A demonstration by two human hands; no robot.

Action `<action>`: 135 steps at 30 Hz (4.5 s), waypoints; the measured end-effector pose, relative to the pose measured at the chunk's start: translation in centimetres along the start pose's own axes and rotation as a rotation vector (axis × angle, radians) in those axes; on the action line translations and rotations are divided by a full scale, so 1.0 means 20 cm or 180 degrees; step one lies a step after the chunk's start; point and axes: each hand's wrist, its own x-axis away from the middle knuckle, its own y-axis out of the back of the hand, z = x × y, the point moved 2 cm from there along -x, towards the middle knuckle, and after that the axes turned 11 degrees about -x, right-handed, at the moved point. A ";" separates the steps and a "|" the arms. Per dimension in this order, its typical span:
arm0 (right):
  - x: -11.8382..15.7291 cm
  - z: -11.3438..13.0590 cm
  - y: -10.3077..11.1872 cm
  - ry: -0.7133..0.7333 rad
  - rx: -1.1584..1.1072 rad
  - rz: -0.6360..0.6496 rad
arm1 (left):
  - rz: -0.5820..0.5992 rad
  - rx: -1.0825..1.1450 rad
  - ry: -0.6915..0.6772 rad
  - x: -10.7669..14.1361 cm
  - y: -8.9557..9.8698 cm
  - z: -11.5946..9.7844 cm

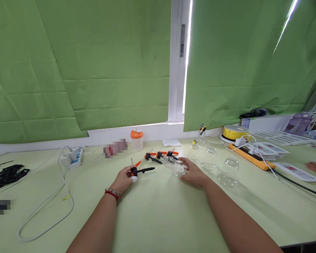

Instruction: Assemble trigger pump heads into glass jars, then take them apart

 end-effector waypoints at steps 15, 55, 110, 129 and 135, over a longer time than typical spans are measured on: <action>0.02 0.00 0.06 -0.0292 -0.0809 0.0313 | 0.0113 0.0045 0.0123 0.03 0.00 -0.04; 0.04 0.05 -0.16 -0.0213 -0.0693 0.0765 | 0.0498 0.0193 -0.0077 0.08 -0.11 -0.17; 0.04 0.03 -0.22 -0.0009 -0.1326 0.1086 | 0.0850 0.0556 -0.0290 0.08 -0.20 -0.19; 0.04 0.03 -0.22 0.0006 -0.1317 0.0998 | 0.0835 0.0484 -0.0309 0.09 -0.20 -0.21; 0.05 0.06 -0.22 -0.0171 -0.1526 0.1001 | 0.0855 0.0440 -0.0328 0.10 -0.19 -0.22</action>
